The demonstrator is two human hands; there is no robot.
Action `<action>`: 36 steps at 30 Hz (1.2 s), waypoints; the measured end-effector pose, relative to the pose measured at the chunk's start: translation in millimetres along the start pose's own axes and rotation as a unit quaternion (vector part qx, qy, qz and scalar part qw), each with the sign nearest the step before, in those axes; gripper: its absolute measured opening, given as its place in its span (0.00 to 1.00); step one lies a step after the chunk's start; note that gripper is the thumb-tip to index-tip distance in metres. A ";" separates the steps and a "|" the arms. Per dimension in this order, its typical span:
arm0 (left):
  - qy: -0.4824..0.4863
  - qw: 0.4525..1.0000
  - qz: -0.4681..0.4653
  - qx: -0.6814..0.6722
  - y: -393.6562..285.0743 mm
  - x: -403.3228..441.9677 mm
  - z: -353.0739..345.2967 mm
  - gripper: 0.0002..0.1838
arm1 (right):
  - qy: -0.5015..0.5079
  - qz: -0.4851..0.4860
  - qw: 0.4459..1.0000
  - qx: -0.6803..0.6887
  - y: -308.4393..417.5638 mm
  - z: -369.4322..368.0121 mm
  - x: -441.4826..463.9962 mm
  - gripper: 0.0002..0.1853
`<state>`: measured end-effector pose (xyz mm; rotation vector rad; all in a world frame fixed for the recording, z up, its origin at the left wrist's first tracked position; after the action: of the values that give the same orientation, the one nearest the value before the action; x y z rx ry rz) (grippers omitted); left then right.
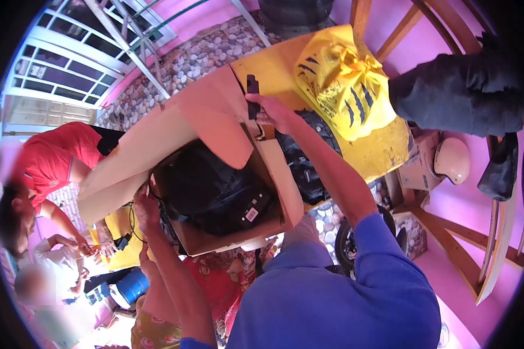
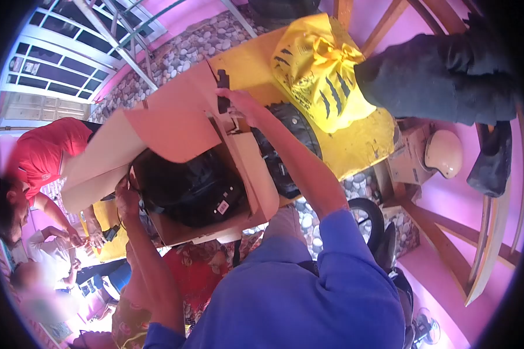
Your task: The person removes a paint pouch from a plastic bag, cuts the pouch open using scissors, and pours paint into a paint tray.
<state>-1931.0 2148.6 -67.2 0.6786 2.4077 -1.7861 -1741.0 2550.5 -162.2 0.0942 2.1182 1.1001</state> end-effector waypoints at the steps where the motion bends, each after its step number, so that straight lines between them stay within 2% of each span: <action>1: -0.001 1.000 0.008 0.005 3.2 -1.6 -2.0 0.16 | -0.003 -0.002 1.000 -0.012 -3.2 1.3 -0.6 0.17; 2: -0.001 0.999 -0.012 0.038 1.8 -2.2 -4.3 0.17 | 0.034 0.013 0.999 0.013 3.9 -6.1 -10.2 0.20; 3: 0.000 0.997 -0.034 0.069 -0.1 -4.1 -6.6 0.19 | 0.030 0.010 0.999 0.015 6.7 -7.3 -18.7 0.20; 4: 0.035 0.998 -0.035 0.046 0.4 -4.5 -7.1 0.20 | 0.023 0.010 1.000 0.009 9.4 -8.5 -25.4 0.19; 7: 0.025 0.998 -0.033 0.053 5.1 0.9 25.4 0.20 | 0.037 -0.011 0.999 -0.003 0.4 -14.5 -16.4 0.19; 11: 0.004 0.997 -0.031 0.072 4.7 -9.9 42.4 0.21 | -0.010 -0.050 0.998 -0.048 -2.8 -21.1 -19.2 0.22; 13: -0.003 0.996 -0.028 0.079 5.5 -17.8 45.4 0.22 | 0.014 -0.014 0.998 -0.063 3.6 -27.3 -19.7 0.22; 17: -0.019 0.995 -0.030 0.088 7.1 -29.4 62.1 0.23 | 0.034 -0.024 0.999 -0.020 -14.3 -17.7 4.6 0.18; 18: -0.025 0.995 -0.029 0.094 10.2 -32.3 69.8 0.24 | -0.003 -0.025 0.999 -0.040 -7.9 -12.6 -9.0 0.17; 22: -0.055 0.992 -0.025 0.109 25.0 -56.3 109.9 0.25 | 0.031 -0.017 0.999 0.007 -11.1 -9.7 -10.6 0.17; 24: -0.081 0.989 -0.012 0.127 44.6 -80.6 133.8 0.25 | -0.036 -0.001 0.999 0.022 -12.3 4.4 -23.2 0.17; 25: -0.093 0.985 -0.006 0.144 56.4 -93.5 145.7 0.26 | -0.030 -0.007 0.999 0.021 -16.7 6.1 -34.6 0.17; 26: -0.108 0.981 -0.002 0.160 66.9 -106.9 157.0 0.26 | -0.033 0.040 0.998 0.021 -6.1 9.8 -54.4 0.17; 28: -0.098 0.952 -0.034 0.289 84.8 -133.5 164.6 0.26 | -0.070 0.095 0.992 0.033 -10.6 27.7 -79.8 0.18; 29: -0.075 0.907 -0.077 0.407 90.6 -145.6 163.2 0.27 | -0.104 0.105 0.988 0.046 -23.0 40.9 -89.5 0.18; 30: -0.045 0.854 -0.121 0.503 96.0 -157.4 159.0 0.27 | -0.086 0.091 0.989 0.077 -39.3 45.2 -101.5 0.19; 31: -0.174 0.914 -0.011 0.366 111.1 -182.6 164.6 0.25 | -0.068 0.078 0.989 0.108 -54.9 49.9 -115.3 0.19; 32: -0.293 0.929 0.094 0.206 136.5 -218.3 153.8 0.23 | -0.055 0.063 0.989 0.120 -70.7 54.3 -127.0 0.18; 33: -0.394 0.898 0.192 0.032 167.2 -256.6 139.0 0.21 | -0.042 0.049 0.989 0.131 -83.7 59.6 -137.6 0.17; 35: -0.317 0.910 0.259 0.059 185.4 -287.1 95.6 0.25 | 0.005 0.031 0.987 0.156 -102.2 71.6 -156.0 0.20; 36: -0.309 0.892 0.011 0.331 142.5 -285.6 81.1 0.28 | 0.042 0.013 0.982 0.183 -109.0 73.4 -167.7 0.22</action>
<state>-1635.5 2018.8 -132.5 0.1035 1.3738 -2.3554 -1544.5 2468.7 -172.4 0.2531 2.3815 0.7267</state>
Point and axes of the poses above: each hand's wrist, its own x-axis towards the middle knuckle, its own z-axis out of the back of the hand, y = z × x, the point moved 10 cm from there along x, towards the middle knuckle, and after that the axes turned 5 degrees about -y, right-handed, at the moved point
